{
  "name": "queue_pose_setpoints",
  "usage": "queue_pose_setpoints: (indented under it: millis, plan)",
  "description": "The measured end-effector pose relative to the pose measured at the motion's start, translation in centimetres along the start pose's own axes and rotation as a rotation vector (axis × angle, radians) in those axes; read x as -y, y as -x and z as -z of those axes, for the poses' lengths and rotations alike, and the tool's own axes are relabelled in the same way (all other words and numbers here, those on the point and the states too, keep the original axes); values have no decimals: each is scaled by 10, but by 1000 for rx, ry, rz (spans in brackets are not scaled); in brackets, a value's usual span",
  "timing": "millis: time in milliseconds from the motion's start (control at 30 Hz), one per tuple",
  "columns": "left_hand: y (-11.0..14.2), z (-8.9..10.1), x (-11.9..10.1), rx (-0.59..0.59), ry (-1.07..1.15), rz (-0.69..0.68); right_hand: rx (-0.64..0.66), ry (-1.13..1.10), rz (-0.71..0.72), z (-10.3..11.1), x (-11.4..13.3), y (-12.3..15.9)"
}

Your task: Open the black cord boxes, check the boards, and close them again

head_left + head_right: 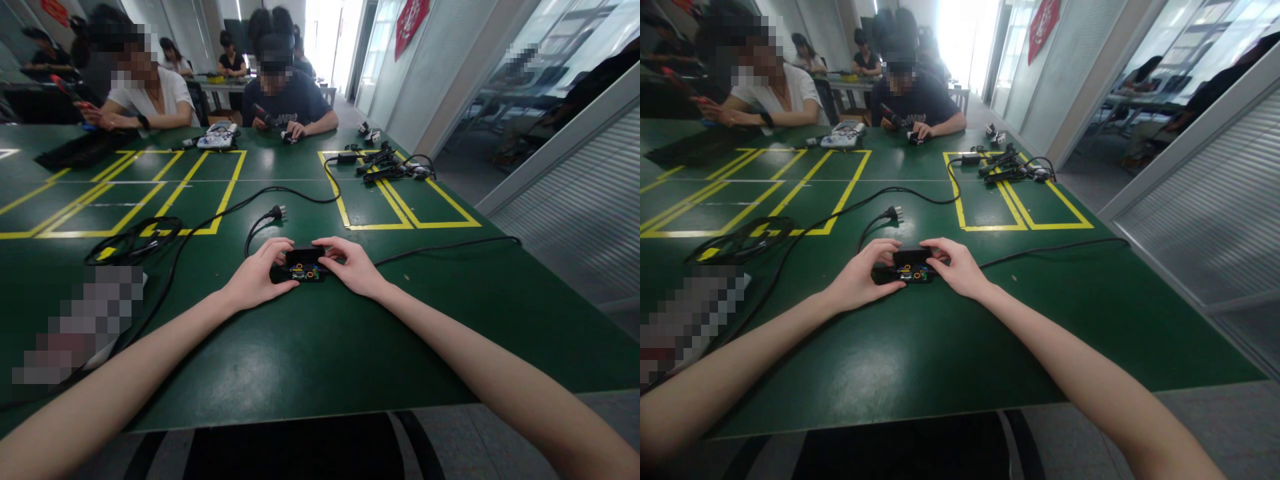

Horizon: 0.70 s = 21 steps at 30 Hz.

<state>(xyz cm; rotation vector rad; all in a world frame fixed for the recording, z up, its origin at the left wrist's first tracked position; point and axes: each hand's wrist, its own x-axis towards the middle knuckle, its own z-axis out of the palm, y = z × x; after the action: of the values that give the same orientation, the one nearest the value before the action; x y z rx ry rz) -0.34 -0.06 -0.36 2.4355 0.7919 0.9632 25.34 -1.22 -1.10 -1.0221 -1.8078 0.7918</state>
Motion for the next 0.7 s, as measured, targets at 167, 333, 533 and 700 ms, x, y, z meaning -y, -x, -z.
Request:
queue_pose_setpoints:
  millis: [167,333,533,700]
  plan:
    - [0,0,0,-4,-12,-6,-19,-3,-1,-1,0,0]
    - [0,2,-2,9,-34,-6,-6,-10,-13,0,0,0]
    - [-1,2,-4,11,-43,0,1,-29,-16,0,0,0]
    - [0,2,-3,5,-47,-3,21,-33,-10,2,6,1]
